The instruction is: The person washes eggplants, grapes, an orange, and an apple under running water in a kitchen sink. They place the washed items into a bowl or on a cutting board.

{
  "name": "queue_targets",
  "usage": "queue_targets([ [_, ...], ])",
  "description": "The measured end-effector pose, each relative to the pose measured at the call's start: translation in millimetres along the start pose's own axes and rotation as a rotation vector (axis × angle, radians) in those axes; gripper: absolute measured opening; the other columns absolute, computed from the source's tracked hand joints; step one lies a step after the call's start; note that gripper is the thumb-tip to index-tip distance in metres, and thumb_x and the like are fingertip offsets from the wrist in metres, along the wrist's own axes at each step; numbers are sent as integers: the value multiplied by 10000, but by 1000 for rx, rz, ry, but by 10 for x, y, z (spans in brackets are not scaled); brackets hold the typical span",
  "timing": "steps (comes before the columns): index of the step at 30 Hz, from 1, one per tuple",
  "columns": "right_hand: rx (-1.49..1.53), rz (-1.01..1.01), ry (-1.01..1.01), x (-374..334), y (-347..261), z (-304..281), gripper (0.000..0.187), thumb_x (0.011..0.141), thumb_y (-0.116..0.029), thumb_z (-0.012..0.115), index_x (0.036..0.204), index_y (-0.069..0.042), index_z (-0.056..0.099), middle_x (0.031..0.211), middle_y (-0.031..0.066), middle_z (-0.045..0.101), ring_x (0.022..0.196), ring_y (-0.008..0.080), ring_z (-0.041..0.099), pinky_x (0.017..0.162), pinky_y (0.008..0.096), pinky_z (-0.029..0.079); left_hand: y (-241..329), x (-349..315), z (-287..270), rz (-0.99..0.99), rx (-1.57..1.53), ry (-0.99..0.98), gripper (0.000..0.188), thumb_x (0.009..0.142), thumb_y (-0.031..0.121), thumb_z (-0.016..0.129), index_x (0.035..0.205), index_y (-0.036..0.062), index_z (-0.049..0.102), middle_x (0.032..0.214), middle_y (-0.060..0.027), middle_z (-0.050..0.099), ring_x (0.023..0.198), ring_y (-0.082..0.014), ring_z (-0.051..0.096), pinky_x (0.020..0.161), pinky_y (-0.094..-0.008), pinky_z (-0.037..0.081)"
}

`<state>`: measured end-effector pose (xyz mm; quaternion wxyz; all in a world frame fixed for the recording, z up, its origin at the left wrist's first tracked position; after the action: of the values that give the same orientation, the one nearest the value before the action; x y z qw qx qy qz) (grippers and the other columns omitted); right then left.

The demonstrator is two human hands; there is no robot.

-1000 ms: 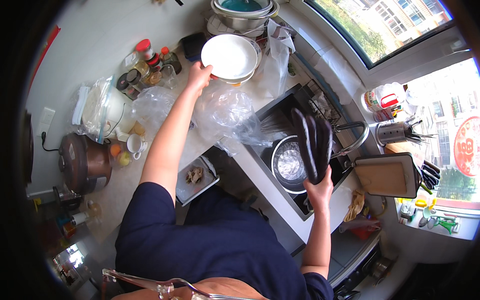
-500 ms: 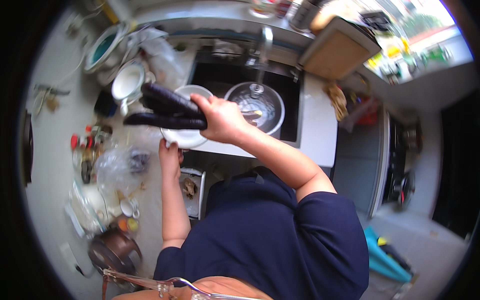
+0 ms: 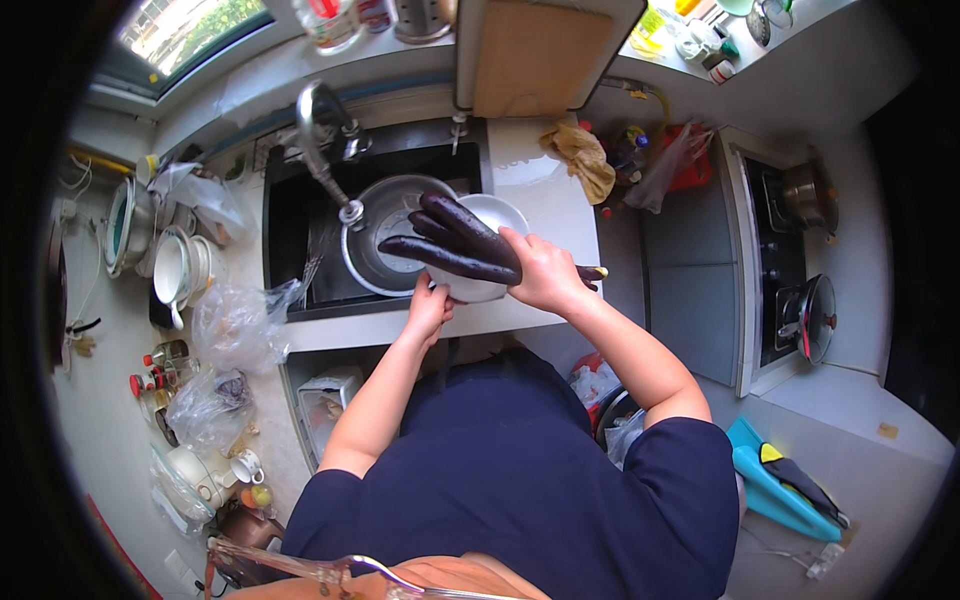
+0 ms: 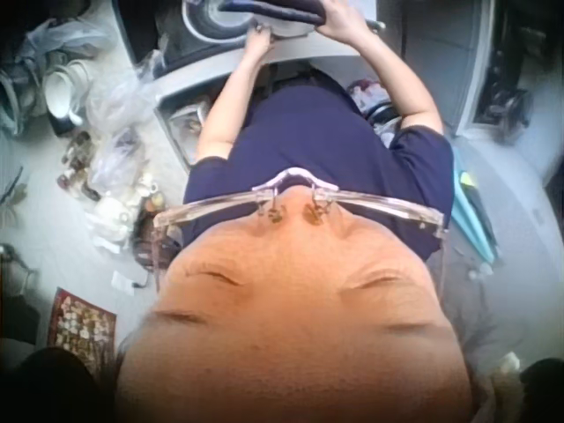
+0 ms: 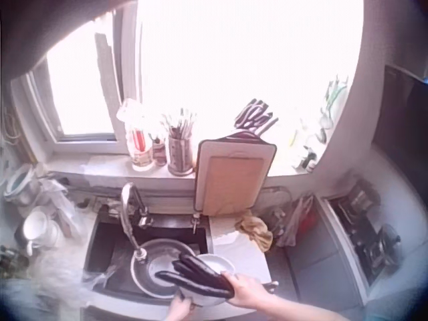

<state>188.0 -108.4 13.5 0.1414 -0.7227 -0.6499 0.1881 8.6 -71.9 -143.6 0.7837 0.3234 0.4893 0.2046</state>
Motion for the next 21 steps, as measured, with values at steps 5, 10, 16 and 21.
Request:
queue_targets([
  [5, 10, 33, 46, 321, 753, 114, 735, 619, -127, 699, 1306, -110, 441, 930, 170, 579, 881, 359, 595, 779, 437, 499, -91, 819, 728, 5, -184, 59, 293, 956, 120, 468, 1230, 122, 365, 779, -23, 530, 540, -59, 460, 416, -188, 296],
  [10, 51, 97, 73, 586, 1278, 175, 775, 608, -138, 707, 1330, -123, 426, 951, 163, 584, 900, 356, 593, 798, 427, 497, -22, 1343, 1096, 55, -97, 147, 296, 962, 122, 422, 1251, 133, 360, 820, -43, 583, 583, -94, 563, 399, -205, 286],
  [16, 182, 114, 56, 756, 1587, 140, 781, 621, -150, 700, 1346, -133, 409, 1071, 163, 589, 989, 341, 588, 850, 415, 488, -198, 1585, 1133, 25, 187, 319, 348, 892, 62, 440, 1237, 50, 398, 973, -128, 584, 666, -185, 607, 483, -307, 429],
  [21, 219, 149, 13, 826, 1676, 192, 807, 623, -167, 699, 1366, -137, 388, 1147, 169, 575, 1034, 341, 579, 883, 405, 479, -358, 1644, 1190, 49, 205, 319, 428, 844, 38, 407, 1271, 39, 372, 1042, -165, 568, 684, -222, 611, 507, -331, 453],
])
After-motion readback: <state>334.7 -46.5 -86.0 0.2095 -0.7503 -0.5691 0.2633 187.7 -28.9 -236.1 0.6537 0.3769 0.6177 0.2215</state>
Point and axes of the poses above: each hand's wrist, its own x-axis towards the middle knuckle, its own z-axis out of the palm, y = z × x, the point moved 7 cm from there along x, towards the middle knuckle
